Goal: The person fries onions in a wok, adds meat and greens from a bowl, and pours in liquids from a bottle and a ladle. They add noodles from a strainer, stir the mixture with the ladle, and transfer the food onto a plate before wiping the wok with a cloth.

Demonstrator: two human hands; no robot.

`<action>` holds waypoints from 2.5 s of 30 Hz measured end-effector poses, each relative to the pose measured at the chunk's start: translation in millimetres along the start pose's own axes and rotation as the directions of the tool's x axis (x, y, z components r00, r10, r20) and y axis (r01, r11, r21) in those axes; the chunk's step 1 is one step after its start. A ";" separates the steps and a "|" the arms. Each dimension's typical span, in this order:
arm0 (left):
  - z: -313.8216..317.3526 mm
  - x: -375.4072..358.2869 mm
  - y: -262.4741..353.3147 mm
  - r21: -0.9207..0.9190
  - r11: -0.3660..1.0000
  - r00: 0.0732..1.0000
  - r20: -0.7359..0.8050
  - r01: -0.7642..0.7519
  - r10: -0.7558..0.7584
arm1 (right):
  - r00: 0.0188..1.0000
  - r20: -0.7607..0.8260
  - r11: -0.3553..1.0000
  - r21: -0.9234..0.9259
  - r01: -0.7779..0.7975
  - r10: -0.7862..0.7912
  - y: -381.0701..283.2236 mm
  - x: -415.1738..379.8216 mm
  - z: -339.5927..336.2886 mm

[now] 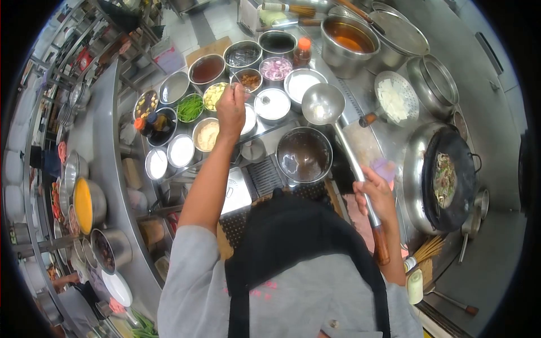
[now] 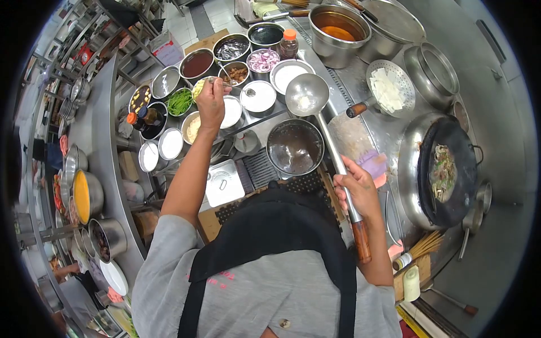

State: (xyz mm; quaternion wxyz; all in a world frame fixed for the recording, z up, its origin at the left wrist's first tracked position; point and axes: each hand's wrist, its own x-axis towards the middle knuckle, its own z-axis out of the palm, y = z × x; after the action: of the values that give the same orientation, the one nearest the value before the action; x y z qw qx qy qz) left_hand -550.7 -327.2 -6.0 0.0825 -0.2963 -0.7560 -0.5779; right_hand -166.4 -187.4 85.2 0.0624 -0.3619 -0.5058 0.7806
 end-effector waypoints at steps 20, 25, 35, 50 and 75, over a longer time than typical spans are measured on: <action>-15.1 12.8 49.5 -0.323 0.946 0.999 -0.039 0.007 -0.020 | 0.985 0.163 0.999 0.009 -0.052 0.050 -13.6 32.5 24.5; -65.6 13.1 44.0 0.188 0.970 0.976 -0.128 -0.152 0.178 | 0.978 0.206 0.999 -0.027 -0.034 0.039 -26.3 54.0 34.6; -69.9 -38.2 -58.4 0.223 0.960 0.985 -0.084 0.169 -0.154 | 0.944 0.275 0.951 -0.195 0.241 -0.183 -82.9 171.0 91.9; -141.9 -252.6 -80.6 0.298 0.767 0.787 0.076 0.568 -0.612 | 0.916 0.277 0.754 -0.524 0.397 -0.290 -53.0 308.7 172.1; -170.6 -389.4 -191.2 0.343 0.252 0.207 0.163 0.905 -0.965 | 0.892 0.428 0.988 0.112 0.110 -0.147 -88.5 291.4 124.8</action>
State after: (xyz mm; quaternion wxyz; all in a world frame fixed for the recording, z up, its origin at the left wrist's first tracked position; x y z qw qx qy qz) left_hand -376.0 -651.9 -291.3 -0.3912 0.1360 -0.8273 -0.3796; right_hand -481.3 -102.7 41.2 0.0148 -0.1414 -0.4964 0.8564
